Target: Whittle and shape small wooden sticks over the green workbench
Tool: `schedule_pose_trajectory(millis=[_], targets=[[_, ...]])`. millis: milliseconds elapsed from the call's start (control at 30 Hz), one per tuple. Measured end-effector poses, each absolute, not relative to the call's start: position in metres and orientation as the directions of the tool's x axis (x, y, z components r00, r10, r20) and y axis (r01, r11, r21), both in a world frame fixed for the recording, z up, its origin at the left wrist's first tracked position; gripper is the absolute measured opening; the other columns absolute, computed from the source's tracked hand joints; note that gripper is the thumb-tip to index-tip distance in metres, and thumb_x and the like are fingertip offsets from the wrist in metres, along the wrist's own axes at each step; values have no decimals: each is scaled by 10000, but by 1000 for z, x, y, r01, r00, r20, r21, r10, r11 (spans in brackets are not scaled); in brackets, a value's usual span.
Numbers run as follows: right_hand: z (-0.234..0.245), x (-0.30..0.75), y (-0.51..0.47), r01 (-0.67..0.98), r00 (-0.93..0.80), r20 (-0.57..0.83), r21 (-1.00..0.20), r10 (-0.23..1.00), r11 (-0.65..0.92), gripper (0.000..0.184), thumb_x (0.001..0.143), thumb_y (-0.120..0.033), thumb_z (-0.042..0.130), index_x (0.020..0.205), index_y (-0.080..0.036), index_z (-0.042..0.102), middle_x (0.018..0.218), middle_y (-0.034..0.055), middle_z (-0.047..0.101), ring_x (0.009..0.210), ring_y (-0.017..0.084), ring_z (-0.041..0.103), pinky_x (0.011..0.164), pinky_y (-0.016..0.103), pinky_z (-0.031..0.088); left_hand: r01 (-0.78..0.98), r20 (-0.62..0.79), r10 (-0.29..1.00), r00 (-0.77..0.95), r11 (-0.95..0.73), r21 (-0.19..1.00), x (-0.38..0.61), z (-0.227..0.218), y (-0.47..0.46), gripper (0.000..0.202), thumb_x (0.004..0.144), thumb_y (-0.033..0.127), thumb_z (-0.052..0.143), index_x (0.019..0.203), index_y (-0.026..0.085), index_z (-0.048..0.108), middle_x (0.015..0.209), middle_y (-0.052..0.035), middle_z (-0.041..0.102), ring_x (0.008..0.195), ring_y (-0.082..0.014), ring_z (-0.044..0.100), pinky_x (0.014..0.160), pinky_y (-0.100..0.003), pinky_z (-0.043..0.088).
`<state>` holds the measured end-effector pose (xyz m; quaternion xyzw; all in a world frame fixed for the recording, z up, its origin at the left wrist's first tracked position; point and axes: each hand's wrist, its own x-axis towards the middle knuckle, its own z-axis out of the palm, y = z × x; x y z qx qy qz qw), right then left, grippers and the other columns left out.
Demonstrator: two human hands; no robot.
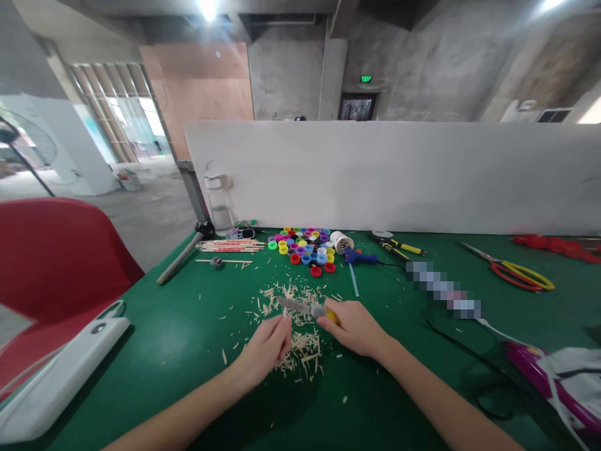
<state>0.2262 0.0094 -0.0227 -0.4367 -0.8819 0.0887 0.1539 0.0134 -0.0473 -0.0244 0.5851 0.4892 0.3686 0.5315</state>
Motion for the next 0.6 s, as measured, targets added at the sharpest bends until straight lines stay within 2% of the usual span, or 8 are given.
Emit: schedule_pose_trajectory(millis=[167, 433, 600], targets=[[-27, 227, 13, 752, -564, 186, -286, 805, 593, 439, 926, -577, 292, 763, -199, 445, 620, -6, 527, 530, 107, 399, 508, 257, 200, 313, -52, 938, 344, -62, 948, 15, -14, -56, 506, 954, 488, 254, 575, 199, 425, 502, 53, 389, 491, -108, 378, 589, -253, 375], [-16, 231, 13, 707, -640, 65, -339, 765, 620, 426, 938, -545, 297, 779, -198, 486, 657, 7, 563, 571, 113, 443, 513, 264, 237, 316, -16, 953, 303, -84, 945, 12, -22, -51, 487, 950, 498, 260, 598, 203, 424, 523, 47, 398, 514, -118, 387, 561, -260, 356], [-17, 228, 11, 737, -608, 91, -304, 789, 603, 440, 938, -552, 285, 781, -201, 499, 641, 11, 565, 555, 115, 453, 503, 268, 236, 255, -21, 959, 281, -53, 965, 14, -25, -50, 492, 942, 501, 277, 571, 204, 405, 473, 60, 370, 452, -101, 349, 507, -249, 342]])
